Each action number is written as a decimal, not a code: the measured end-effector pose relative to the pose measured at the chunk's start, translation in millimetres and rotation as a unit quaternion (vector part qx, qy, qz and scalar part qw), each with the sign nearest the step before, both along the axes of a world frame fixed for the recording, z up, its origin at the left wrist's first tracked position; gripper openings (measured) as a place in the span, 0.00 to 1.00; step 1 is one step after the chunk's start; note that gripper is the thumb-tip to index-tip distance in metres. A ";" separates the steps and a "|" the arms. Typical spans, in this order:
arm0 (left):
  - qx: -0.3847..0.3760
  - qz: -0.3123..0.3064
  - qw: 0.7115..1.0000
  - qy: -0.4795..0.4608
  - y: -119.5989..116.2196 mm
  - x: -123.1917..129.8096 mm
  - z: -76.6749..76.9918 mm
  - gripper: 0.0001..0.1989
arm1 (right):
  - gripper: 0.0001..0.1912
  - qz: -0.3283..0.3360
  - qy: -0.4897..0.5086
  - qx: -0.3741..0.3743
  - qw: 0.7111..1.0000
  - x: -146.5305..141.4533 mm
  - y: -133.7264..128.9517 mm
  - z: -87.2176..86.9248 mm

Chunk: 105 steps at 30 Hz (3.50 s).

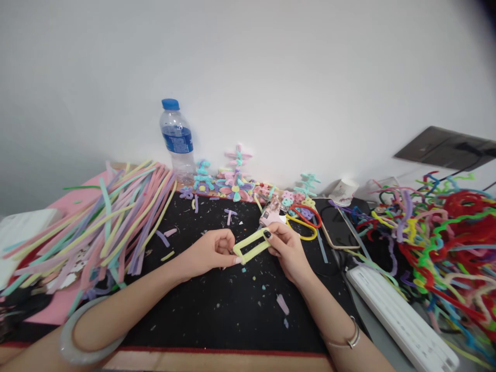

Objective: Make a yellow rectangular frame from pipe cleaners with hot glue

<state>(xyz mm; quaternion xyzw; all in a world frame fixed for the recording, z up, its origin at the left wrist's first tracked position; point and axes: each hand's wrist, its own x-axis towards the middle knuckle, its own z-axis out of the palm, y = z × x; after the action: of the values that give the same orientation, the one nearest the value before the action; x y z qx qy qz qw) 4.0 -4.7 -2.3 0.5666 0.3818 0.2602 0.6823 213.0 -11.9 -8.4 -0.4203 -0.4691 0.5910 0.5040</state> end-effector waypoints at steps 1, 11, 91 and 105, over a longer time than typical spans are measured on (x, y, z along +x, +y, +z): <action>0.000 0.000 1.000 0.001 0.2 0.1 0.0 0.15 | 0.11 0.000 0.000 0.000 1.000 -0.2 0.0 0.1; 0.009 0.013 1.000 -0.012 -0.4 -0.2 -1.9 0.16 | 0.11 -0.009 0.006 -0.002 1.000 -1.6 -0.4 1.5; -0.026 0.143 0.974 -0.172 3.6 -6.0 2.4 0.26 | 0.08 -0.152 0.066 0.047 0.985 2.8 5.7 3.1; 0.009 0.165 0.969 -0.182 6.0 -6.2 -6.6 0.24 | 0.08 -0.146 0.073 0.047 0.985 2.8 5.5 3.7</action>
<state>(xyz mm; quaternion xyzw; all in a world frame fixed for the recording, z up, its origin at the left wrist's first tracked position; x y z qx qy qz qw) -2.2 1.4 -9.0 0.4449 0.3374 0.4714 0.6827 215.9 -6.5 -4.7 -0.4159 -0.3919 0.5169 0.6373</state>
